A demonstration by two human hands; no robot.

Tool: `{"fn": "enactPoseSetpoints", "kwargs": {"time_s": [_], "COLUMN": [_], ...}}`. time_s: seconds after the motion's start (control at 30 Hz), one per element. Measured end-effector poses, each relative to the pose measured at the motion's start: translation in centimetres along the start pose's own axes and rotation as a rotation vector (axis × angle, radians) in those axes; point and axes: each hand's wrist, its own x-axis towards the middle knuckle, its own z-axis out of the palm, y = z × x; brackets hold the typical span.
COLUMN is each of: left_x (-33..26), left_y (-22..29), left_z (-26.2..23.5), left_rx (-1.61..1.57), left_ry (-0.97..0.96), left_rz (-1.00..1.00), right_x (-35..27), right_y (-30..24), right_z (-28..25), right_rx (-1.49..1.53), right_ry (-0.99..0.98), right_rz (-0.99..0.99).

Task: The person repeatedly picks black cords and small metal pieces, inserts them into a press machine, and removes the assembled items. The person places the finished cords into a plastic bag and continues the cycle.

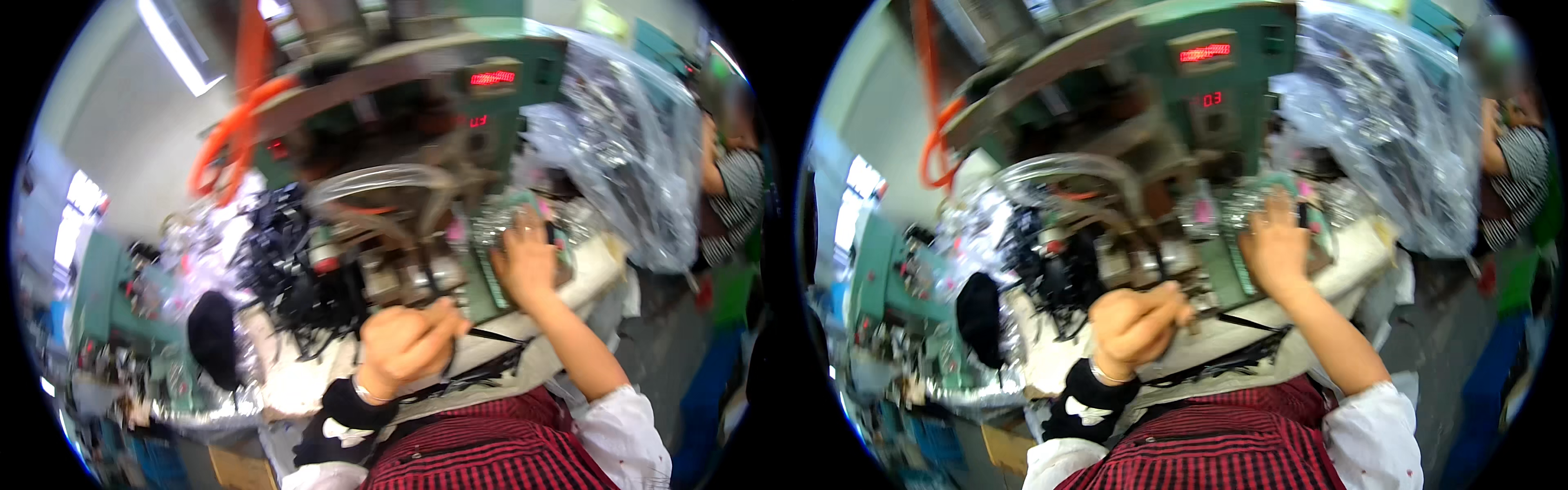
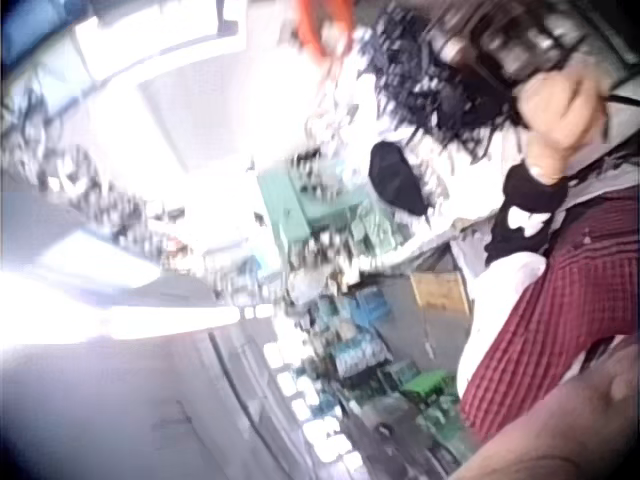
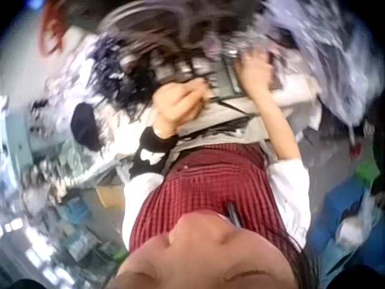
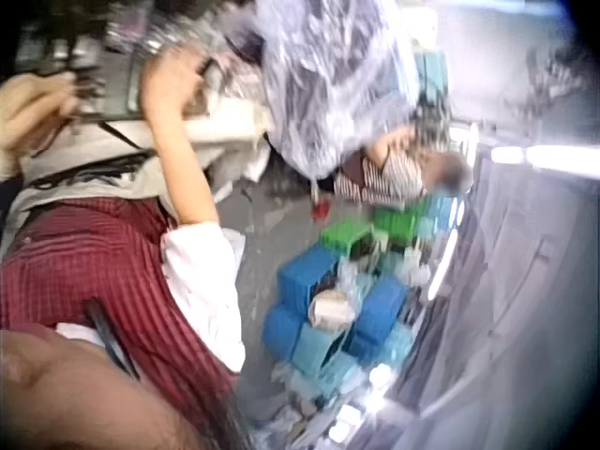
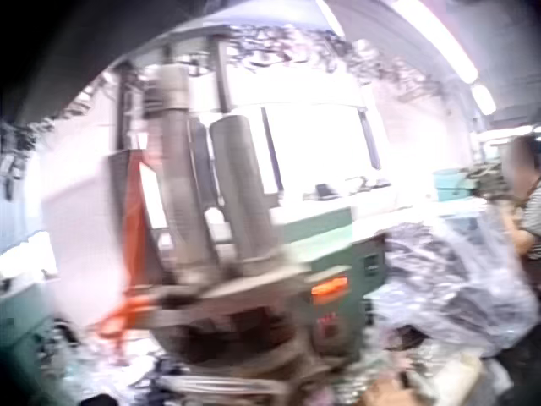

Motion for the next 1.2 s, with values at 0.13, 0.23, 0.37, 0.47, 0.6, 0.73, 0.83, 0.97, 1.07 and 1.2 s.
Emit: {"fn": "enactPoseSetpoints", "kwargs": {"time_s": [0.13,0.23,0.37,0.47,0.6,0.73,0.83,0.97,1.07,1.2], "left_x": [-1.4,-4.6,-7.1,-19.8,-26.2,-27.3,-19.5,-14.6,-13.4,-10.6], "left_y": [2.6,2.7,-4.7,-11.9,-14.9,-14.0,-9.1,-5.6,-5.0,-5.8], "left_z": [-5.2,-11.0,-16.5,-17.2,-14.9,-17.3,-17.6,-17.2,-14.3,-12.7], "left_rx": [0.113,0.949,0.694,0.984,0.901,0.613,0.306,-0.255,-0.19,-0.017], "left_ry": [-0.141,-0.258,0.097,-0.206,-0.203,-0.104,0.145,0.409,0.374,0.466], "left_rz": [-0.076,-0.271,-0.869,-1.084,-1.259,-1.394,-1.437,-1.383,-1.158,-1.134], "right_x": [-0.1,-0.5,0.0,0.9,0.5,-2.5,-2.2,0.0,1.2,1.0], "right_y": [1.4,1.7,1.6,0.5,1.4,3.4,2.6,-1.2,-5.4,-9.6], "right_z": [0.4,-0.7,-1.6,-0.4,-0.2,-0.1,0.9,-1.5,-4.7,-4.6], "right_rx": [0.133,0.239,0.376,0.495,0.771,1.182,1.189,1.389,1.188,1.364], "right_ry": [0.111,0.207,0.278,0.283,0.296,0.367,0.315,0.167,0.189,0.184], "right_rz": [-0.034,0.005,0.041,0.083,0.361,0.596,0.629,0.601,0.176,0.281]}}
